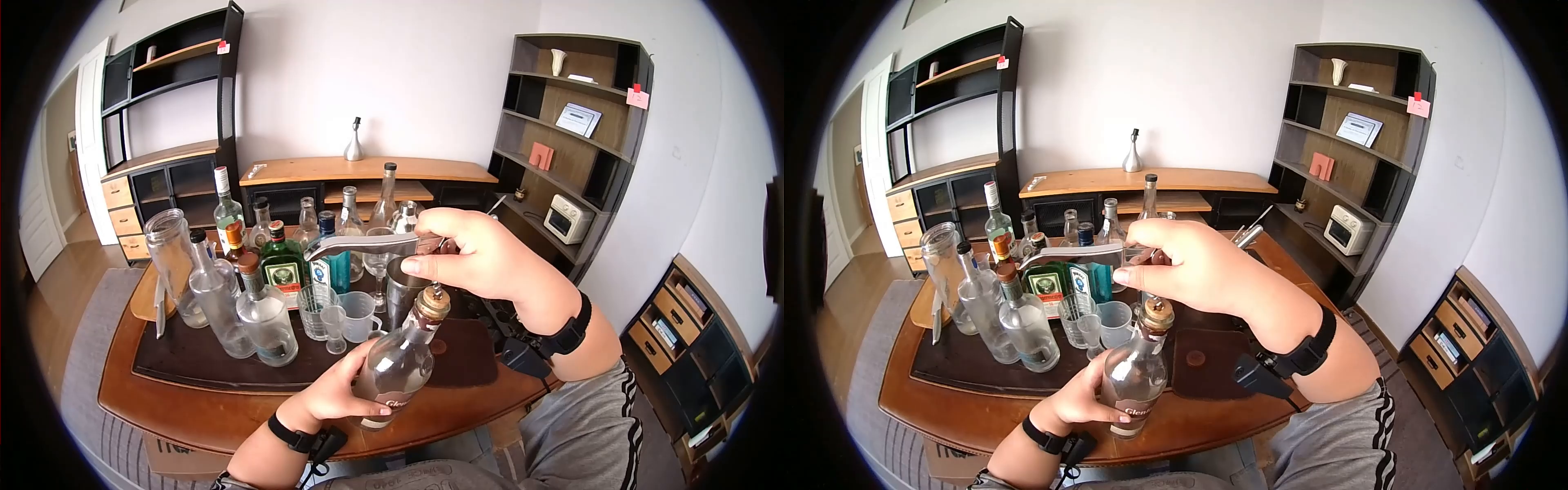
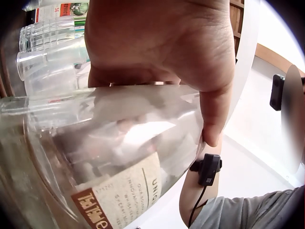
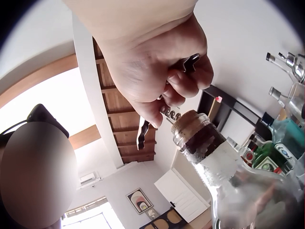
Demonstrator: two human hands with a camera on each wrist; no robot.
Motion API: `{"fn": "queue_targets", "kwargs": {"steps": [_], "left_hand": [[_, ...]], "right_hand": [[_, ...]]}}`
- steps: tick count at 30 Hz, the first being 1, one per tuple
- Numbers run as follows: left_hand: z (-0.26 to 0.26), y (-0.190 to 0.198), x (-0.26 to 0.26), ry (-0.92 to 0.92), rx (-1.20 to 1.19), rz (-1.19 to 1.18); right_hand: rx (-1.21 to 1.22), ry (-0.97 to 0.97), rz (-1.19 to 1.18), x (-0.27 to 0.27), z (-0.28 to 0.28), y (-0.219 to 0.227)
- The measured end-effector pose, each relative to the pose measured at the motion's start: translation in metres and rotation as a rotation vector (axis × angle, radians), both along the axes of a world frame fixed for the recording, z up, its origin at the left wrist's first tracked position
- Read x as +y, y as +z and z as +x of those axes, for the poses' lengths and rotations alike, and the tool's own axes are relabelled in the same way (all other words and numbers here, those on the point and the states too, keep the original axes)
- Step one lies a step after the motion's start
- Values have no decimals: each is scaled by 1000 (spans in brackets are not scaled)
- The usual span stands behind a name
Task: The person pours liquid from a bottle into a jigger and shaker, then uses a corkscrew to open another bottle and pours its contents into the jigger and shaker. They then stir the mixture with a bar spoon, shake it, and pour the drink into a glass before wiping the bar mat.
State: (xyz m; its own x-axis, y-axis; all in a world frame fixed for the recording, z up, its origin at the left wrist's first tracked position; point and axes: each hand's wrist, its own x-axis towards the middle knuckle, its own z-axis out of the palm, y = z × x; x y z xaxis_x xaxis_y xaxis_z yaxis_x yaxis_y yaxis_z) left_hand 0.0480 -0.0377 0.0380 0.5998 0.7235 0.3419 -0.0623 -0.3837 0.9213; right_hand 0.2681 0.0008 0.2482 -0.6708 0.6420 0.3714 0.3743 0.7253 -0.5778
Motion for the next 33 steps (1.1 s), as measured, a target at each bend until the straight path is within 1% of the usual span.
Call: {"fn": "queue_targets", "kwargs": {"steps": [1,4,5,6,9,12,13,16,17,18,20,21,24,25,28,29,32,33], "left_hand": [[1,1,-1,21,10,18],[-2,3,-2,58,36,22],[-3,-2,0,33,10,4],[-4,-2,-1,36,11,-11],[-6,14,-10,22,46,-79],[-5,16,-8,29,24,-13],[-8,20,-10,74,63,80],[-5,39,-15,98,-105,86],[-3,46,-13,110,-123,138],[2,58,-18,157,-166,92],[8,74,-19,237,-142,176],[15,82,-22,377,-87,260],[25,101,-25,451,-22,46],[26,101,-22,424,-77,22],[20,100,-20,368,-1,-14],[24,104,-25,374,-34,-9],[24,102,-25,392,-28,12],[24,102,-26,411,-62,17]], "right_hand": [[81,4,-23,-3,2,-3],[298,83,61,1,0,-22],[212,48,60,-3,1,-17],[214,55,8,-4,-1,-15],[192,73,-132,-3,-9,-9],[165,87,-203,-2,-16,-6],[117,60,-157,-3,-18,-4],[25,16,-177,-10,-28,6],[23,42,-159,-16,-32,10],[41,72,-106,-16,-36,8],[77,132,-4,-16,-46,4],[52,121,-52,-17,-51,4],[-12,143,13,-25,-58,9],[-10,176,128,-21,-57,6],[-3,258,124,-20,-51,9],[-24,242,126,-21,-50,11],[-106,262,312,-21,-46,18],[-112,218,290,-23,-43,20]]}}
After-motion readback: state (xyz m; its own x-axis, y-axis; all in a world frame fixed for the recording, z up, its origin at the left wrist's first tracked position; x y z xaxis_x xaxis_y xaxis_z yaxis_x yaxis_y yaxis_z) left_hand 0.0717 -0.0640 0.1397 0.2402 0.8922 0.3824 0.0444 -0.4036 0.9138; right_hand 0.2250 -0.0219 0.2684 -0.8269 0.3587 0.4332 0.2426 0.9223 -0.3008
